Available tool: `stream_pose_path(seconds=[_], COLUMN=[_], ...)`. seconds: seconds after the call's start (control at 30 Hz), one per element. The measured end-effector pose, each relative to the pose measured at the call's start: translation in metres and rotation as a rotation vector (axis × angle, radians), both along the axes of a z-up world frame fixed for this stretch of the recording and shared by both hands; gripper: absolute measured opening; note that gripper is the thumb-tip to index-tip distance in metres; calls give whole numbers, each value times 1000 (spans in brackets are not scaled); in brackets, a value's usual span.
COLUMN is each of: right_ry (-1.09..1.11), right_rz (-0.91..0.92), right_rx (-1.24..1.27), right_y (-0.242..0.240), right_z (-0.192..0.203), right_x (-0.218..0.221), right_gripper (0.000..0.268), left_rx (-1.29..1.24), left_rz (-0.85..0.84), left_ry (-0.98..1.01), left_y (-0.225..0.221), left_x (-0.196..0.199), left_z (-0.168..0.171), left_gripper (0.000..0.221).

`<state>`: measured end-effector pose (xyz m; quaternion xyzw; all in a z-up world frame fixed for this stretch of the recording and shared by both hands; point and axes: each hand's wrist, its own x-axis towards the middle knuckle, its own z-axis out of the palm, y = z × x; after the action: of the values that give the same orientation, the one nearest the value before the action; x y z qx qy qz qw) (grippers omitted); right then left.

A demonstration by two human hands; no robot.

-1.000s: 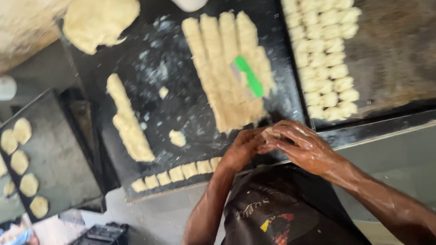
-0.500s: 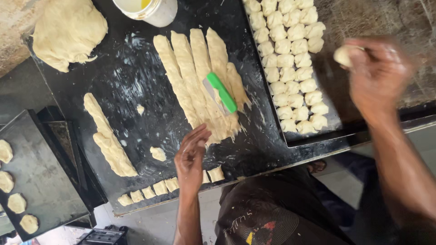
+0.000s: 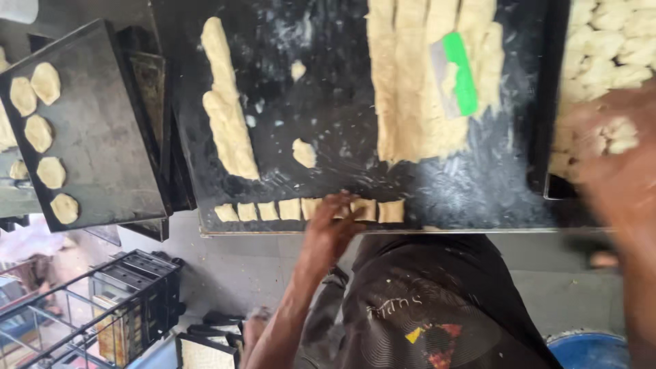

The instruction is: The person cuts strips of dough using a plastic scraper and rolls the pieces into small balls by hand, placing them onto a metal tray.

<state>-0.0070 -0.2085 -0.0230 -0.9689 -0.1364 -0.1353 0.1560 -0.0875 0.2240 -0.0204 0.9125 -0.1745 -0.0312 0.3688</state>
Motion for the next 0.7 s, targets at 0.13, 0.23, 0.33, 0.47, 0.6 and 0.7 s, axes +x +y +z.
stream_pose_path(seconds=[0.13, 0.23, 0.33, 0.47, 0.6, 0.7], right_ry=[497, 342, 368, 72, 228, 85], right_rz=[277, 423, 465, 363, 289, 300], right_rx=[363, 334, 336, 354, 191, 171], right_y=[140, 212, 249, 299, 322, 301], right_z=[-21, -57, -68, -57, -63, -72], right_x=[-80, -89, -54, -5, -10, -45], right_gripper=[34, 27, 23, 29, 33, 41], left_rx=[104, -51, -525, -1069, -749, -540], left_rz=[-193, 49, 429, 416, 359, 269], left_ry=[-145, 184, 621, 429, 237, 181], left_y=[5, 17, 37, 55, 27, 10], left_x=[6, 24, 48, 88, 105, 95], left_z=[-12, -19, -29, -36, -51, -66], left_gripper=[37, 31, 34, 38, 35, 31])
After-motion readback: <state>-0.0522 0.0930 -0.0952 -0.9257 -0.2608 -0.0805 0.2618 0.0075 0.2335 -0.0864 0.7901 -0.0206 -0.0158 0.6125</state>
